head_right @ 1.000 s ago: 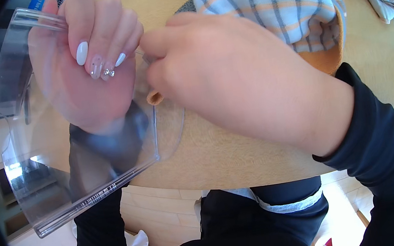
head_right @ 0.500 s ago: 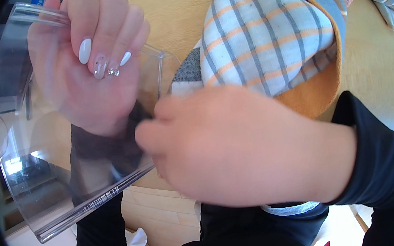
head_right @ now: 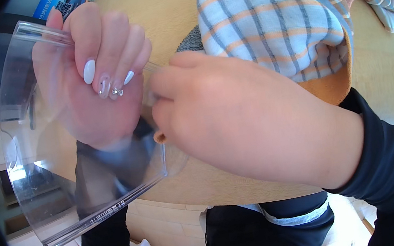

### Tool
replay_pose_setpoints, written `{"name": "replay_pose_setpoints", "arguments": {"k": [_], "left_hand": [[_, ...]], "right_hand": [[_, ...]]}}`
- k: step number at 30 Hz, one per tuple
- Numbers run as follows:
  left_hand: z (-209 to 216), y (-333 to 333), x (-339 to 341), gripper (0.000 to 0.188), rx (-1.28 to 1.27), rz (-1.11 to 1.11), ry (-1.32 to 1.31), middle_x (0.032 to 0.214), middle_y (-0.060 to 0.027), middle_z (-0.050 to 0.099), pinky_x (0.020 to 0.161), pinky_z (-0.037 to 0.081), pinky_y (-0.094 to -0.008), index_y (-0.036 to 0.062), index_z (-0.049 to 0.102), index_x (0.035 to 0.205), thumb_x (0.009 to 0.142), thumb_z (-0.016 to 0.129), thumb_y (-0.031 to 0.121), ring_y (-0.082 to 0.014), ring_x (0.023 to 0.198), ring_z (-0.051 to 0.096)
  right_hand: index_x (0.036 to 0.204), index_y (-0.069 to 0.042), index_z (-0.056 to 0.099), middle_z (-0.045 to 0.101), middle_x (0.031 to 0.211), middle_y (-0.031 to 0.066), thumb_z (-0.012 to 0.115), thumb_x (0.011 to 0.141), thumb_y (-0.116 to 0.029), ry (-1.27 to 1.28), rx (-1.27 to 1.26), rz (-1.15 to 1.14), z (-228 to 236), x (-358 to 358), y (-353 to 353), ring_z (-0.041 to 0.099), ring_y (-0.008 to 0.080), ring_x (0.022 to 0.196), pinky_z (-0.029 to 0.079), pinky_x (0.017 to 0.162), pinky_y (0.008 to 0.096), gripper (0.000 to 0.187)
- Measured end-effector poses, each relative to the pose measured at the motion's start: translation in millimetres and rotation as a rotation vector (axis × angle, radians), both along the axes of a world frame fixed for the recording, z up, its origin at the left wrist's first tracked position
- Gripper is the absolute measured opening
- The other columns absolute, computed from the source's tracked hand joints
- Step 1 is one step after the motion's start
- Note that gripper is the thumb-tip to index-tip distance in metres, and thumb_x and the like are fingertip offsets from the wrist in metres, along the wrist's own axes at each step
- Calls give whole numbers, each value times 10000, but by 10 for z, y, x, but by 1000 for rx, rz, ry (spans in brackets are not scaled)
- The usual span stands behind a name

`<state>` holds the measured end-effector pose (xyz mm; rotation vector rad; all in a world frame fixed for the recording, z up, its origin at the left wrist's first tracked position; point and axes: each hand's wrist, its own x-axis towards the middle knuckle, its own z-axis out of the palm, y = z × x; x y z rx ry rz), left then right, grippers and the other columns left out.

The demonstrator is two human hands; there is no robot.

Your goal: The person wipes a clear acrylic sheet with a cloth, then wipes a white paper and a printed card. The person places the card into the acrylic holder and sets the assembled holder upright on the table.

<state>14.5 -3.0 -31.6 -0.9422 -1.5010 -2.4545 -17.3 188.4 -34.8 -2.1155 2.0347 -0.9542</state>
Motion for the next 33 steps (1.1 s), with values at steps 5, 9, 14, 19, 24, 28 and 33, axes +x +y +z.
{"name": "replay_pose_setpoints", "arguments": {"k": [5, 9, 14, 19, 24, 28, 33], "left_hand": [[101, 30, 28, 500, 8, 80, -119, 532, 35, 399, 494, 275, -233, 159, 387, 634, 1076, 268, 362, -82, 476, 331], [49, -53, 10, 501, 21, 119, -73, 517, 33, 382, 493, 267, -234, 155, 377, 624, 1068, 280, 364, -85, 470, 325], [246, -92, 69, 497, -265, 404, -223, 500, 32, 366, 476, 256, -239, 153, 367, 611, 1056, 290, 362, -89, 459, 311], [146, -69, 60, 504, -39, 326, -177, 493, 27, 357, 458, 245, -245, 148, 359, 601, 1053, 289, 360, -92, 450, 306], [192, 107, 112, 524, -52, 557, -230, 488, 22, 355, 458, 242, -244, 147, 348, 586, 1058, 287, 366, -93, 437, 300], [190, 107, 92, 536, 38, 550, -259, 480, 25, 355, 455, 237, -246, 151, 354, 582, 1063, 288, 379, -92, 430, 293], [226, -18, 114, 551, 29, 450, -246, 470, 33, 363, 455, 235, -247, 160, 357, 576, 1068, 291, 400, -88, 424, 289]], "right_hand": [[965, -2, 639, 541, 943, 85, 670, 817, -135, -110, 118, 270, 70, 169, 70, 569, 264, 912, 516, 764, 334, 201], [946, -28, 667, 584, 898, 83, 708, 771, -66, -287, 130, 282, 110, -12, 147, 604, 250, 833, 523, 702, 344, 184], [960, -17, 683, 611, 852, 105, 672, 709, 64, -164, -107, -173, 157, -97, 73, 624, 289, 794, 519, 663, 364, 263], [942, 6, 653, 591, 931, 113, 678, 717, 26, -8, -157, -186, 13, 51, -94, 594, 288, 820, 506, 705, 355, 227], [944, -2, 632, 547, 911, 93, 688, 748, -88, -13, 14, 55, 93, 239, -48, 581, 262, 832, 508, 705, 343, 221], [941, -26, 648, 559, 918, 88, 702, 748, -42, -243, 77, 254, 100, 124, 64, 589, 262, 829, 504, 664, 330, 201], [962, -18, 644, 595, 954, 76, 683, 786, 41, -281, -259, -200, 286, -159, 91, 591, 190, 846, 484, 707, 270, 189]]}}
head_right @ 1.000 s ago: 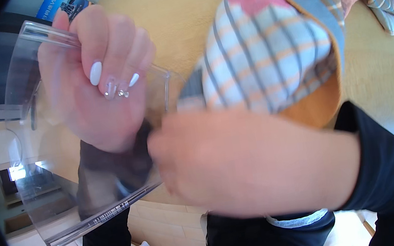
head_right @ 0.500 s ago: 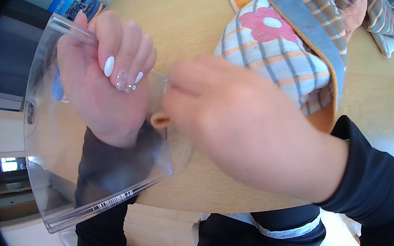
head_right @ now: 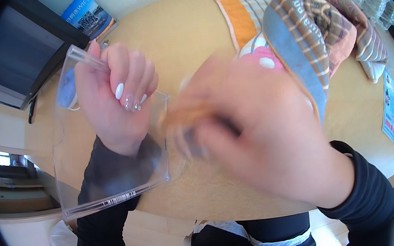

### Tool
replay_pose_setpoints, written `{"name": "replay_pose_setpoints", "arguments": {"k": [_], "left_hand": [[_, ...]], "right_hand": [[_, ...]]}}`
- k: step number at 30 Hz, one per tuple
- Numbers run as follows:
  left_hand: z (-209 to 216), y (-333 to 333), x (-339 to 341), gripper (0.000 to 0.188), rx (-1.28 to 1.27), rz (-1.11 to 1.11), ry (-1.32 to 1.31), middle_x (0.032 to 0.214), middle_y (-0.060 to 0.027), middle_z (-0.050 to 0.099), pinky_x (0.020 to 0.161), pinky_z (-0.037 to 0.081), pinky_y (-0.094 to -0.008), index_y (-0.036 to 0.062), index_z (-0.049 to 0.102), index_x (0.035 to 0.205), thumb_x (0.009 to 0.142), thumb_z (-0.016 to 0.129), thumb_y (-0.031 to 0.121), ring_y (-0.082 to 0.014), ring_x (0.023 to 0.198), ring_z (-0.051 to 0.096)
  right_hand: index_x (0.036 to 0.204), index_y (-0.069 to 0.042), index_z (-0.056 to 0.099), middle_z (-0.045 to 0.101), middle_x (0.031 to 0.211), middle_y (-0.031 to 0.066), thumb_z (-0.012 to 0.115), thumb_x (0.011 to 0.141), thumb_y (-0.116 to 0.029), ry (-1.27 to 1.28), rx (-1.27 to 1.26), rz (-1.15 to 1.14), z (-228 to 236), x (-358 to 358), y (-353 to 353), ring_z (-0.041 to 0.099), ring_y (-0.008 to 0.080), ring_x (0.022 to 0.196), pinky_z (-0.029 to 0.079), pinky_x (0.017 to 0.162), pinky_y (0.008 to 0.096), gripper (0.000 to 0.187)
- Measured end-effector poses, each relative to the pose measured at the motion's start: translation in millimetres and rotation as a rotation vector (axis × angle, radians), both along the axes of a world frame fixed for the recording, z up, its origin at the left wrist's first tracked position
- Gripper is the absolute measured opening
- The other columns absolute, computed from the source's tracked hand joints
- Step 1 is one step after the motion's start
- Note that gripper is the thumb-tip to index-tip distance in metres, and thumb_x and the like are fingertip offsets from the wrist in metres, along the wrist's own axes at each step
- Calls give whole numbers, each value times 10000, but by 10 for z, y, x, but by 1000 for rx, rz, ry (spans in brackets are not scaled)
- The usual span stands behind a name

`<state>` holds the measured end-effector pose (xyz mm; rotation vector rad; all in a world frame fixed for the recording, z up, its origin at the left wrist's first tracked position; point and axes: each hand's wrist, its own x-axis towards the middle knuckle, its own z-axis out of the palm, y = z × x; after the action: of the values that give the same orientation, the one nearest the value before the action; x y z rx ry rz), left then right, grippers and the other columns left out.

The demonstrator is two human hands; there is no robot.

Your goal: The person wipes a clear acrylic sheet with a cloth, then wipes a white paper and a printed card. The person places the card into the acrylic holder and sets the assembled holder upright on the table.

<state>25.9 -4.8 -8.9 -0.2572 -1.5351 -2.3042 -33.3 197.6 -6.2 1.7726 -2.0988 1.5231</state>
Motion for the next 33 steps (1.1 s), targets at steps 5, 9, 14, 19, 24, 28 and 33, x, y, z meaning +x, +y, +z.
{"name": "replay_pose_setpoints", "arguments": {"k": [5, 9, 14, 19, 24, 28, 33], "left_hand": [[78, 16, 99, 577, 13, -117, 106, 479, 33, 389, 463, 250, -251, 160, 370, 576, 1081, 263, 419, -89, 423, 305], [145, 78, 128, 596, 115, -193, 162, 485, 27, 400, 473, 265, -255, 159, 383, 578, 1090, 239, 428, -91, 422, 313], [142, 115, 201, 599, 160, -96, 143, 477, 12, 384, 478, 266, -263, 148, 387, 575, 1083, 246, 432, -101, 430, 320], [156, 105, 199, 607, 195, 102, 139, 461, -6, 333, 480, 255, -275, 131, 378, 553, 1071, 270, 430, -121, 456, 338], [146, -96, 90, 610, 226, 287, 161, 466, -2, 318, 472, 222, -276, 129, 358, 534, 1071, 306, 414, -117, 446, 312], [209, -360, 121, 590, 146, 390, 183, 468, -2, 320, 460, 214, -275, 134, 365, 548, 1068, 305, 407, -118, 440, 305], [11, -428, -102, 593, 293, 390, 157, 455, 3, 321, 454, 259, -259, 142, 369, 568, 1083, 298, 428, -105, 411, 310]], "right_hand": [[1005, 3, 628, 599, 969, 89, 663, 858, 63, 86, -184, -376, 5, -124, -19, 588, 154, 910, 476, 774, 256, 162], [964, 0, 667, 619, 955, 142, 678, 764, 90, 178, -123, -319, -42, 55, -105, 627, 278, 864, 508, 747, 330, 219], [988, -9, 666, 609, 938, 130, 677, 765, 78, -68, -16, -163, -149, 248, -181, 648, 298, 808, 531, 681, 351, 239], [1015, -6, 657, 587, 947, 144, 683, 781, 62, -128, 59, -61, -145, 360, -144, 635, 328, 829, 528, 690, 365, 244], [1054, -17, 647, 567, 939, 147, 663, 819, 39, -147, 132, 149, -135, 420, -179, 610, 336, 896, 520, 754, 364, 241], [1037, -42, 681, 615, 893, 96, 669, 863, -10, -241, 117, 184, 8, 401, -227, 631, 259, 835, 505, 698, 317, 178], [1073, -45, 669, 667, 927, 41, 636, 948, -66, -1094, -7, -85, 78, 39, -21, 640, 173, 839, 509, 767, 275, 130]]}}
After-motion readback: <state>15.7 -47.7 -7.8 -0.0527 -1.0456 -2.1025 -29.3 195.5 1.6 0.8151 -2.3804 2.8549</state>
